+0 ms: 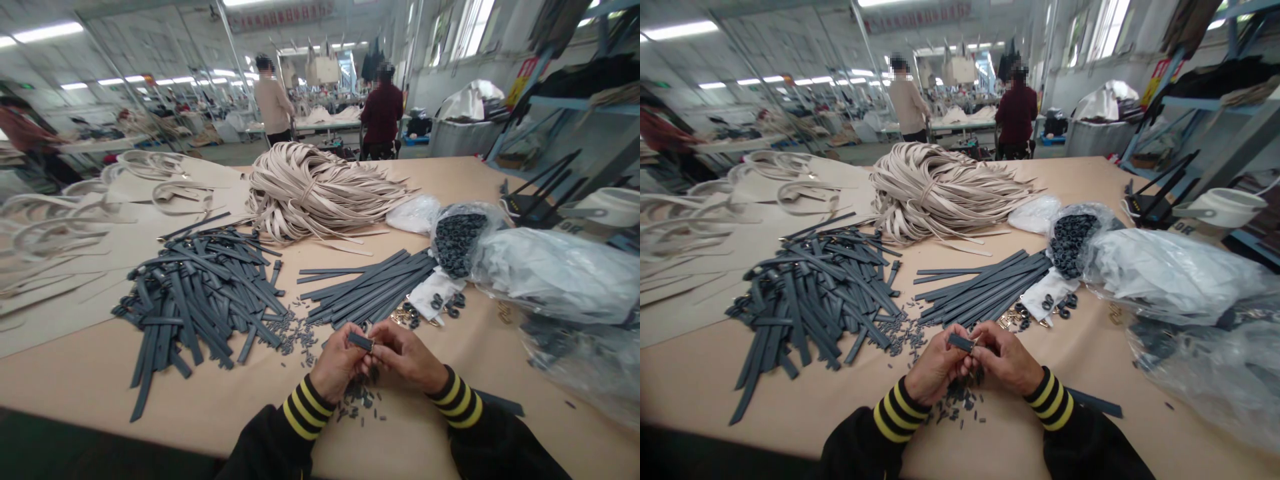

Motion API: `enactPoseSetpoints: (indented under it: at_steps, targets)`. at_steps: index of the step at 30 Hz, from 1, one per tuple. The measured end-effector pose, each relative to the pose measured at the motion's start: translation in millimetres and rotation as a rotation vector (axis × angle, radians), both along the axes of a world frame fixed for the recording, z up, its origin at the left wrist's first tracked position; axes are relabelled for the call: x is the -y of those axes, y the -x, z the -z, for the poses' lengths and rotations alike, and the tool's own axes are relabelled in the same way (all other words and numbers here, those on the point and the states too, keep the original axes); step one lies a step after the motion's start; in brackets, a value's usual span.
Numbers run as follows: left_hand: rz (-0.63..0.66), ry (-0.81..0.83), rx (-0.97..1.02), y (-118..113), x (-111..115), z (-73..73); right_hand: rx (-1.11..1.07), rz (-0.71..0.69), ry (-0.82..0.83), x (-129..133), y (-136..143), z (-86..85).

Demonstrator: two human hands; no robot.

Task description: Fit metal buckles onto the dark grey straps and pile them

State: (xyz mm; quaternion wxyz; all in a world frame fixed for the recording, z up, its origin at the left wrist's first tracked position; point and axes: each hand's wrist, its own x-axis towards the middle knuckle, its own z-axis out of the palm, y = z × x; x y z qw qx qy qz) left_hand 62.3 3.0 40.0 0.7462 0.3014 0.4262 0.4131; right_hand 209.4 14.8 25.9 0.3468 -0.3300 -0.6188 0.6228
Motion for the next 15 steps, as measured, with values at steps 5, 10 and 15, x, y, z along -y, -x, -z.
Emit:
enactPoseSetpoints:
  at_steps: [5,10,15]
  targets:
    - [0.042,-0.073,-0.129,5,1,-0.3,0.073,0.032,-0.091,-1,-2,5.1]
    - [0.134,-0.206,-0.221,13,5,-0.8,0.197,0.061,-0.214,-3,-3,5.5]
    - [0.053,-0.112,-0.099,16,6,6.3,0.306,0.064,-0.352,-2,-2,-1.2]
